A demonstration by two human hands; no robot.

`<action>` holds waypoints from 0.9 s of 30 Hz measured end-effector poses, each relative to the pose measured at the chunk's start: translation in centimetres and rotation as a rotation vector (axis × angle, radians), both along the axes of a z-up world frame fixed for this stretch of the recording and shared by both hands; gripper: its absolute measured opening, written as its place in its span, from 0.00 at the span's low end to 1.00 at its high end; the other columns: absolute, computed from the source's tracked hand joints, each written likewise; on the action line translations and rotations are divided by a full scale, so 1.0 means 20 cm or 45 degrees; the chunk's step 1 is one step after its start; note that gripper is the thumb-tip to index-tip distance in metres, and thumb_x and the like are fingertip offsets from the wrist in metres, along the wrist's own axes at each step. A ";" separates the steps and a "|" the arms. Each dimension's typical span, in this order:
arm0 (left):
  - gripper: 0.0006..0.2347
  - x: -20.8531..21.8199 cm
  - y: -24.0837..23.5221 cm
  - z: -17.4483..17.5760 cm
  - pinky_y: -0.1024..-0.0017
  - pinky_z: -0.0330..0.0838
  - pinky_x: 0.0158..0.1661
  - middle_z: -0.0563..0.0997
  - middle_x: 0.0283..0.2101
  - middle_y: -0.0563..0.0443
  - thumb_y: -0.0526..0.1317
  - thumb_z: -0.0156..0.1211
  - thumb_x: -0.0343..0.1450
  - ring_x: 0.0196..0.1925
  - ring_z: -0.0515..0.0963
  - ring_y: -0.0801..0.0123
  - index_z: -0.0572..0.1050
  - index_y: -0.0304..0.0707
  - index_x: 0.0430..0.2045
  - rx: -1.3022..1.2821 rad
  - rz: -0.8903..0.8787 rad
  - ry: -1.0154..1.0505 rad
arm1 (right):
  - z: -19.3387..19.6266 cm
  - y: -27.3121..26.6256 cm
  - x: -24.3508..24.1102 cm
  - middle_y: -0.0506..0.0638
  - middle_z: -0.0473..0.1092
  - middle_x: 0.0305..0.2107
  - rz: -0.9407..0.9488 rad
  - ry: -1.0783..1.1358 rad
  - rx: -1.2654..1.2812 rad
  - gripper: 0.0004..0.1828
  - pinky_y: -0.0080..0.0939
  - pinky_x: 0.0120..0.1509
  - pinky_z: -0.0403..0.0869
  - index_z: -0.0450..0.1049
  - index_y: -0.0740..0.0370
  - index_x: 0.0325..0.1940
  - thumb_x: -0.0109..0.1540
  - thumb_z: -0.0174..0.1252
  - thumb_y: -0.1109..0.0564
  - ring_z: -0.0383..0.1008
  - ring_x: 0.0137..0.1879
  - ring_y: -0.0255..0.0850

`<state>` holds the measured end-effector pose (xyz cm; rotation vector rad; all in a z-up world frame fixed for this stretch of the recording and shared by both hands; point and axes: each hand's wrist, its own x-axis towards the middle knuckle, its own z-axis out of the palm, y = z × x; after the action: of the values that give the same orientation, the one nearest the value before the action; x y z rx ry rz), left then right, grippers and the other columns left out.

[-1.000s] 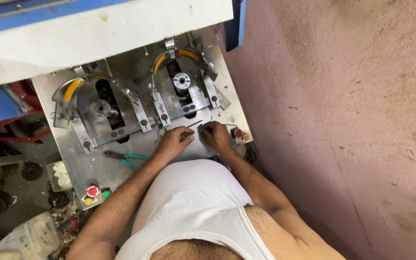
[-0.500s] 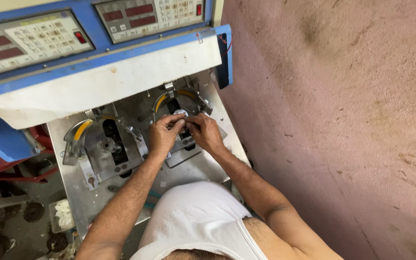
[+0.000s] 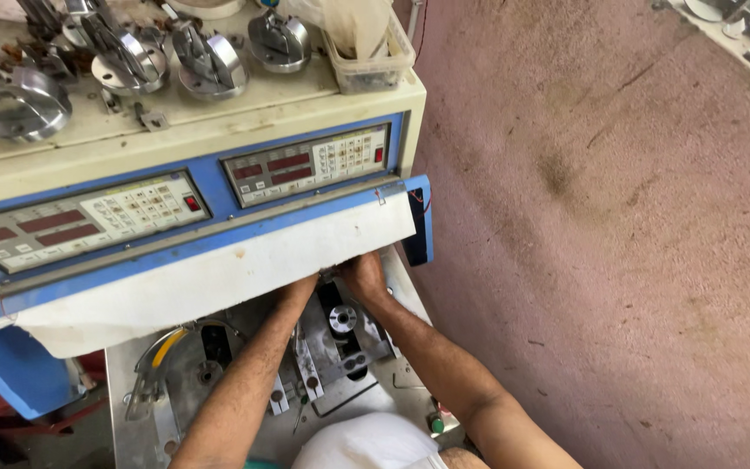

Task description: The person assembles mechanical components by hand and with pliers, inserting small pins and springs into metal housings while working at an industrial machine.

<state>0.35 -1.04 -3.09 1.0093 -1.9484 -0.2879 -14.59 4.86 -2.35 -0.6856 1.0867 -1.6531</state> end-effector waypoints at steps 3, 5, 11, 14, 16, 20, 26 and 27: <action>0.16 0.02 -0.07 -0.03 0.56 0.78 0.44 0.83 0.42 0.40 0.41 0.72 0.66 0.44 0.83 0.48 0.79 0.32 0.44 0.158 -0.032 -0.015 | -0.29 -0.16 -0.02 0.56 0.73 0.48 0.079 -0.599 -0.065 0.30 0.58 0.51 0.77 0.70 0.64 0.60 0.64 0.60 0.39 0.77 0.51 0.50; 0.16 0.04 -0.13 -0.03 0.56 0.78 0.44 0.83 0.42 0.40 0.42 0.71 0.66 0.44 0.83 0.48 0.79 0.32 0.44 0.189 -0.021 -0.016 | -0.39 -0.21 -0.05 0.54 0.72 0.48 0.091 -0.583 0.028 0.31 0.58 0.51 0.77 0.68 0.63 0.62 0.64 0.59 0.39 0.77 0.51 0.48; 0.16 0.09 -0.20 -0.01 0.56 0.78 0.44 0.83 0.43 0.40 0.42 0.71 0.67 0.45 0.83 0.49 0.79 0.33 0.45 0.248 -0.004 -0.012 | -0.52 -0.25 -0.08 0.53 0.74 0.43 0.078 -0.543 0.078 0.27 0.54 0.43 0.78 0.67 0.61 0.59 0.65 0.55 0.40 0.78 0.47 0.48; 0.16 0.09 -0.21 -0.01 0.57 0.78 0.45 0.83 0.43 0.40 0.42 0.71 0.67 0.45 0.83 0.49 0.79 0.33 0.45 0.262 -0.006 -0.019 | -0.56 -0.27 -0.07 0.56 0.76 0.39 0.024 -0.308 0.052 0.25 0.50 0.39 0.77 0.68 0.65 0.58 0.69 0.52 0.41 0.78 0.43 0.49; 0.16 0.10 -0.21 -0.01 0.57 0.78 0.45 0.83 0.43 0.40 0.43 0.71 0.67 0.45 0.83 0.49 0.79 0.33 0.45 0.259 -0.011 -0.021 | -0.55 -0.25 -0.06 0.57 0.76 0.37 0.005 0.151 0.088 0.23 0.50 0.40 0.77 0.69 0.68 0.57 0.71 0.51 0.44 0.78 0.42 0.47; 0.17 0.11 -0.21 0.00 0.57 0.78 0.45 0.83 0.43 0.40 0.43 0.70 0.67 0.46 0.83 0.49 0.79 0.33 0.46 0.266 -0.025 -0.021 | -0.40 -0.26 0.00 0.54 0.75 0.47 -0.027 0.924 -0.134 0.19 0.45 0.54 0.79 0.71 0.63 0.57 0.70 0.56 0.47 0.77 0.52 0.40; 0.17 0.14 -0.22 0.01 0.57 0.78 0.45 0.83 0.44 0.40 0.44 0.70 0.68 0.46 0.83 0.50 0.78 0.34 0.46 0.271 -0.012 -0.013 | -0.08 -0.23 0.07 0.56 0.70 0.52 -0.022 1.089 -0.245 0.27 0.46 0.59 0.77 0.64 0.63 0.64 0.68 0.56 0.44 0.73 0.59 0.41; 0.17 0.15 -0.22 0.01 0.57 0.78 0.46 0.83 0.44 0.40 0.44 0.70 0.68 0.46 0.83 0.50 0.78 0.34 0.46 0.271 -0.008 -0.011 | -0.07 -0.23 0.08 0.56 0.70 0.52 0.000 1.007 -0.250 0.27 0.46 0.59 0.77 0.64 0.63 0.64 0.69 0.56 0.44 0.73 0.60 0.42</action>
<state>3.26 -5.44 -2.92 1.1423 -1.9589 -0.5029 -13.03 0.32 -3.67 -1.5474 1.4628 -1.5215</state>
